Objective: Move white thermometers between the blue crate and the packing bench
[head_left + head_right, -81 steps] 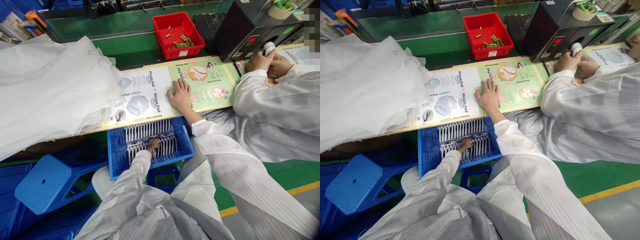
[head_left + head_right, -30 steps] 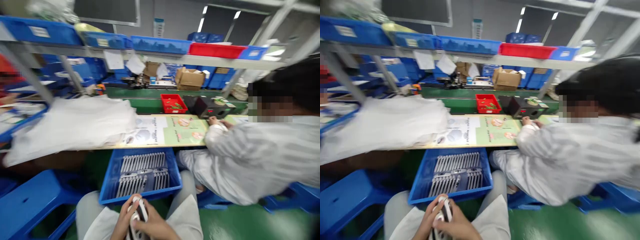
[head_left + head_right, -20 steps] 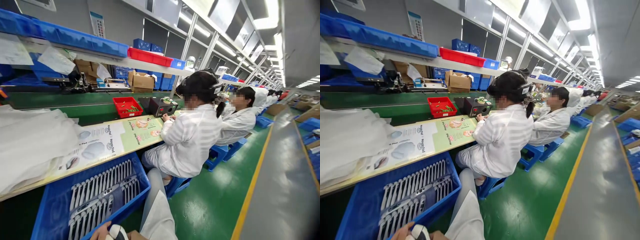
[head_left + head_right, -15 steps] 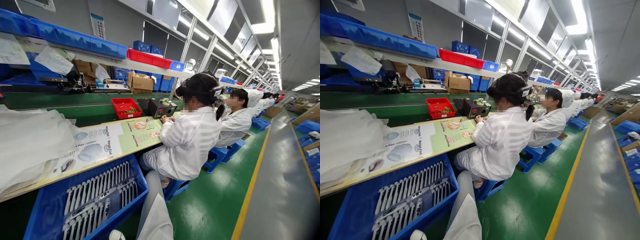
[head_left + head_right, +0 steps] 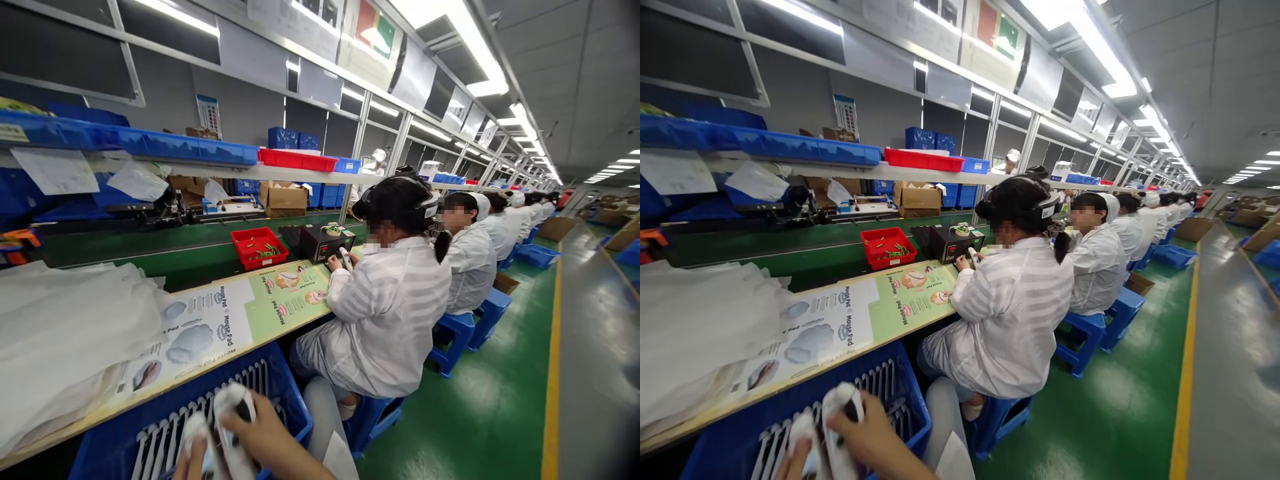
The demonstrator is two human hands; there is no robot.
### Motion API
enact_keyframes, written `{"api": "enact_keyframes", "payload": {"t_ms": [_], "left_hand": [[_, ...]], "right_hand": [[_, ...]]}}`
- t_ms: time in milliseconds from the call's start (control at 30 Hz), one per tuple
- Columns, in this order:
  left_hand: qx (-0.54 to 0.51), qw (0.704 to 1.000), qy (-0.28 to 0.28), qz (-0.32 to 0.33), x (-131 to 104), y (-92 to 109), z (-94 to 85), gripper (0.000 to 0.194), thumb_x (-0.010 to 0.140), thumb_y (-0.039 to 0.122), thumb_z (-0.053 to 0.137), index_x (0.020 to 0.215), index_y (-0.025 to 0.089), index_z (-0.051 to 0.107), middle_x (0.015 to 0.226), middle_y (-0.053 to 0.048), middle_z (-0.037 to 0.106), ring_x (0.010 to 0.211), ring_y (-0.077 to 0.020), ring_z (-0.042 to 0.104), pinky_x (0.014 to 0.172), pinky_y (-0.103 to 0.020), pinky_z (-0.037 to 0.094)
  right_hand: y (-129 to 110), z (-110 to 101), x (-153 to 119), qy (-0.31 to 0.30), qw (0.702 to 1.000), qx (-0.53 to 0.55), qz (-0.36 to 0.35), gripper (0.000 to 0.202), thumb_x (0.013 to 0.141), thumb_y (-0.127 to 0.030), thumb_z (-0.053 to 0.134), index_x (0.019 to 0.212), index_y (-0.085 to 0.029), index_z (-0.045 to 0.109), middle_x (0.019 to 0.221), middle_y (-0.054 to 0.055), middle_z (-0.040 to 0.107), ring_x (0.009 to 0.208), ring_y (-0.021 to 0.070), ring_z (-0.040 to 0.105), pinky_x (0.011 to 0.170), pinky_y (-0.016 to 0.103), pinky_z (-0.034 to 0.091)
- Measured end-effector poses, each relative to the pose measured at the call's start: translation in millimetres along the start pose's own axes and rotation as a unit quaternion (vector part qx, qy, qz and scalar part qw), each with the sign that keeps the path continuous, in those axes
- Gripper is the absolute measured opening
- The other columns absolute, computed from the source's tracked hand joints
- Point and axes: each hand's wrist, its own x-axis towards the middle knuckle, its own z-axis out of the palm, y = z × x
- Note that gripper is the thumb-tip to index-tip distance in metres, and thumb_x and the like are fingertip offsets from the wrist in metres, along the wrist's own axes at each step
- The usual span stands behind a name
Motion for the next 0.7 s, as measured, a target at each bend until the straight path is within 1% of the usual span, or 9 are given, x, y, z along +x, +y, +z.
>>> {"api": "enact_keyframes", "payload": {"t_ms": [67, 100, 200, 300, 400, 467, 567, 633, 700], "left_hand": [[-0.013, 0.999, 0.003, 0.031, 50.2, 33.2, 17.7, 0.079, 0.065, 0.071, 0.085, 0.138, 0.042, 0.073, 0.123, -0.003, 0.083, 0.125, -0.0411, 0.076, 0.095, -0.052, 0.069], [-0.030, 0.999, -0.005, 0.041, 77.1, 50.3, 26.7, 0.080, 0.066, 0.069, 0.088, 0.136, 0.034, 0.072, 0.119, -0.006, 0.083, 0.120, -0.0385, 0.078, 0.095, -0.048, 0.069], [-0.106, 0.993, -0.046, 0.020, 154.4, 89.9, 47.3, 0.073, 0.059, 0.066, 0.097, 0.109, 0.021, 0.068, 0.083, -0.004, 0.075, 0.077, -0.0263, 0.075, 0.069, -0.036, 0.063], [-0.089, 0.995, -0.044, 0.015, 213.4, 99.6, 52.0, 0.060, 0.061, 0.063, 0.096, 0.087, 0.022, 0.061, 0.061, 0.003, 0.059, 0.053, -0.0188, 0.059, 0.054, -0.031, 0.049], [0.070, 0.996, -0.011, 0.049, 252.2, 89.4, 46.8, 0.045, 0.075, 0.061, 0.084, 0.082, 0.023, 0.063, 0.062, -0.003, 0.066, 0.054, -0.0261, 0.064, 0.056, -0.036, 0.051], [0.166, 0.982, 0.014, 0.089, 269.6, 81.4, 44.9, 0.041, 0.082, 0.060, 0.076, 0.091, 0.021, 0.068, 0.080, -0.012, 0.078, 0.071, -0.0352, 0.076, 0.068, -0.041, 0.058], [0.248, 0.957, 0.066, 0.135, 285.2, 74.0, 50.3, 0.058, 0.087, 0.062, 0.071, 0.122, 0.015, 0.071, 0.117, -0.024, 0.082, 0.112, -0.0461, 0.078, 0.094, -0.049, 0.062], [0.280, 0.946, 0.094, 0.134, 289.5, 72.0, 57.5, 0.076, 0.090, 0.064, 0.068, 0.145, 0.011, 0.062, 0.134, -0.028, 0.077, 0.128, -0.0486, 0.072, 0.107, -0.054, 0.058], [0.289, 0.940, 0.115, 0.140, 290.7, 71.9, 64.4, 0.081, 0.097, 0.062, 0.060, 0.159, 0.009, 0.053, 0.147, -0.030, 0.070, 0.139, -0.0484, 0.066, 0.116, -0.058, 0.053]], "right_hand": [[-30.5, 8.8, 64.1, 0.028, 0.997, -0.025, -0.064, 0.044, 0.084, -0.060, 0.085, 0.111, -0.025, 0.079, 0.105, 0.004, 0.080, 0.104, 0.0278, 0.075, 0.097, 0.039, 0.060], [-44.6, 12.8, 96.2, 0.052, 0.994, -0.047, -0.079, 0.042, 0.086, -0.057, 0.083, 0.110, -0.023, 0.077, 0.107, 0.005, 0.080, 0.104, 0.0271, 0.074, 0.098, 0.038, 0.059], [-74.7, 20.4, 181.0, 0.117, 0.984, -0.124, -0.059, 0.038, 0.102, -0.056, 0.068, 0.109, -0.019, 0.073, 0.112, 0.012, 0.081, 0.110, 0.0289, 0.073, 0.102, 0.039, 0.057], [-83.1, 18.6, 235.6, 0.141, 0.974, -0.172, -0.036, 0.042, 0.116, -0.043, 0.042, 0.111, -0.015, 0.073, 0.117, 0.019, 0.080, 0.116, 0.0308, 0.073, 0.105, 0.042, 0.055], [-75.9, 9.0, 260.8, 0.143, 0.970, -0.190, -0.047, 0.034, 0.114, -0.032, 0.044, 0.111, -0.015, 0.073, 0.117, 0.018, 0.081, 0.114, 0.0289, 0.074, 0.103, 0.039, 0.055], [-67.5, 3.0, 267.7, 0.138, 0.969, -0.199, -0.048, 0.029, 0.112, -0.032, 0.051, 0.112, -0.014, 0.074, 0.115, 0.017, 0.081, 0.110, 0.0281, 0.074, 0.100, 0.037, 0.055], [-56.4, 2.5, 272.4, 0.146, 0.963, -0.224, -0.037, 0.031, 0.108, -0.035, 0.059, 0.120, -0.010, 0.074, 0.124, 0.021, 0.079, 0.112, 0.0300, 0.072, 0.101, 0.038, 0.052], [-52.4, 7.9, 275.1, 0.156, 0.950, -0.265, -0.048, 0.036, 0.107, -0.037, 0.060, 0.127, -0.009, 0.073, 0.134, 0.023, 0.075, 0.119, 0.0319, 0.070, 0.107, 0.040, 0.050], [-52.1, 15.3, 278.1, 0.159, 0.928, -0.329, -0.069, 0.041, 0.109, -0.039, 0.056, 0.130, -0.008, 0.073, 0.137, 0.023, 0.073, 0.128, 0.0349, 0.066, 0.113, 0.044, 0.046]]}}
